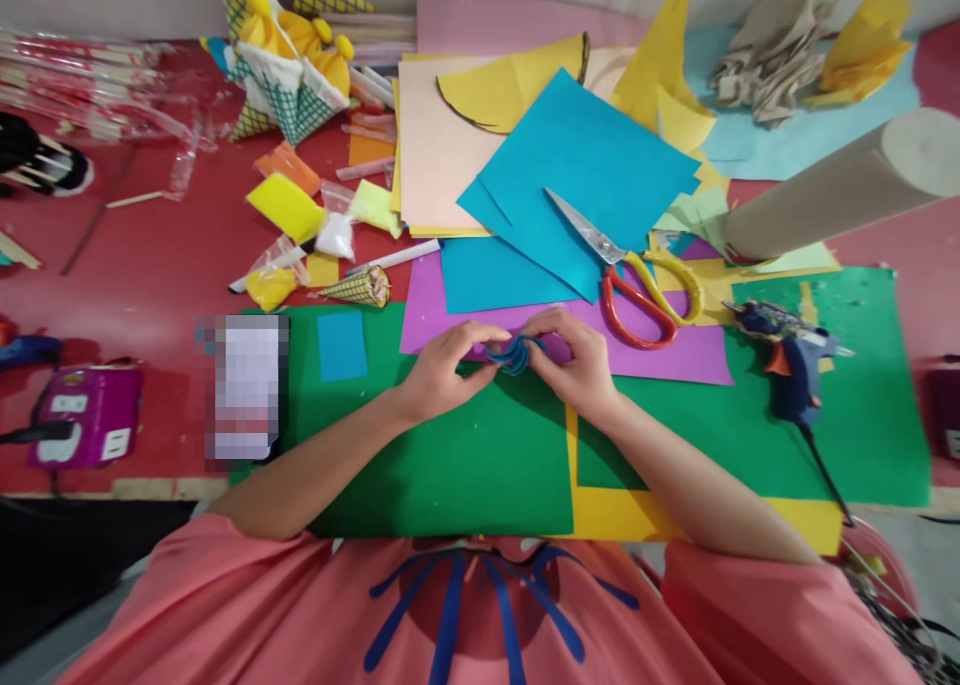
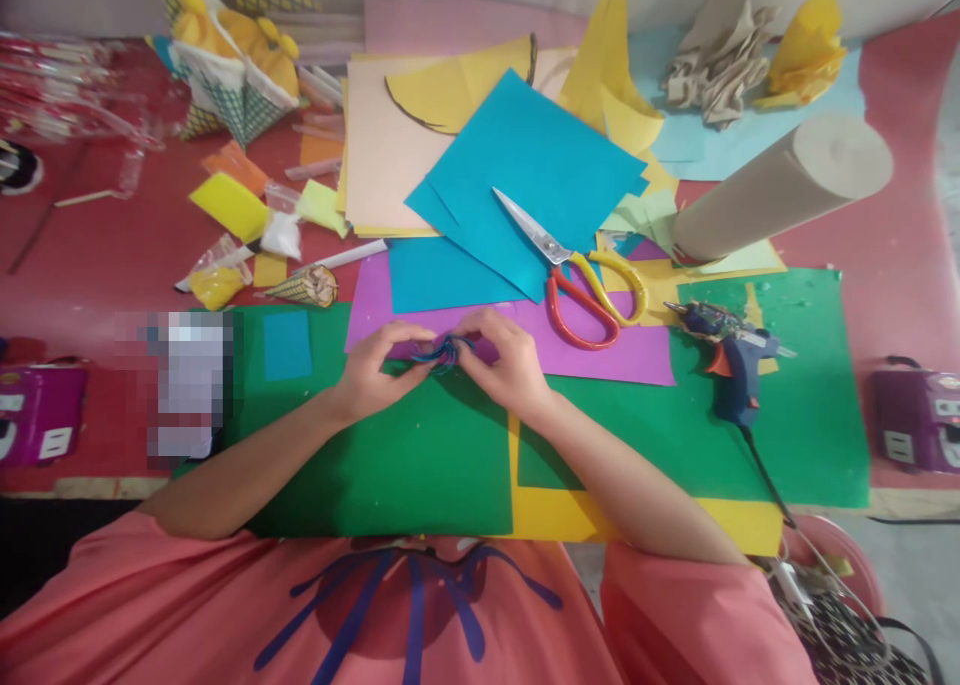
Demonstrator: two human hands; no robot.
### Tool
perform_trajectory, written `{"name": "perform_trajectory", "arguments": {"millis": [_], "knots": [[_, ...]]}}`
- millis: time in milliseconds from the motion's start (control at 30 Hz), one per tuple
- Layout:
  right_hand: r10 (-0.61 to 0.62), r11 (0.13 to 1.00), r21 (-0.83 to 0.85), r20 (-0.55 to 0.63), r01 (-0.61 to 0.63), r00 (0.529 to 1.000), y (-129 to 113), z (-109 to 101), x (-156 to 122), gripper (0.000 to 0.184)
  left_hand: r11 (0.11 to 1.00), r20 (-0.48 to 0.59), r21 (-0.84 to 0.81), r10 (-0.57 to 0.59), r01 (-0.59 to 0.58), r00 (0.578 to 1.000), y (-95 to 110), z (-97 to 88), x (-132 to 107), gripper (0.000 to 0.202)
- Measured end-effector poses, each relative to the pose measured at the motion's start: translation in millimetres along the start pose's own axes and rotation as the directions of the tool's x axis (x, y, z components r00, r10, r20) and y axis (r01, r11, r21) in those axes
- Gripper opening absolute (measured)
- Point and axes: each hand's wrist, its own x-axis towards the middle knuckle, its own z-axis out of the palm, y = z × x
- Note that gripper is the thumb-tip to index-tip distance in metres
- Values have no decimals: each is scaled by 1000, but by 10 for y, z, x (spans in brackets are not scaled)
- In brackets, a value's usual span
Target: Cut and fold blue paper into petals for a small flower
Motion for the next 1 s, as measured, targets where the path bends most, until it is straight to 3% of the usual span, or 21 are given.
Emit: {"name": "perform_trajectory", "arguments": {"millis": [133, 267, 400, 567, 1000], "knots": [[-4, 1000, -25, -10, 4, 1000, -8, 3, 3, 10, 998, 39, 39, 46, -47, 998, 17, 1, -4, 33], [-36, 999, -27, 5, 36, 999, -17, 7, 7, 12, 1000, 41, 10, 18, -19, 999, 30, -19, 37, 25], [16, 1000, 23, -33, -15, 999, -9, 16, -12, 17, 1000, -21, 1, -15, 15, 1000, 11, -26, 70, 12], [71, 995, 80, -87, -64, 994, 14, 20, -29, 18, 1000, -62, -4, -6, 6, 998, 1, -31, 80, 13], [-23, 1000, -11, -61, 22, 998, 1, -12, 6, 6, 997, 33, -53, 51, -49, 998, 27, -32, 76, 9]]}}
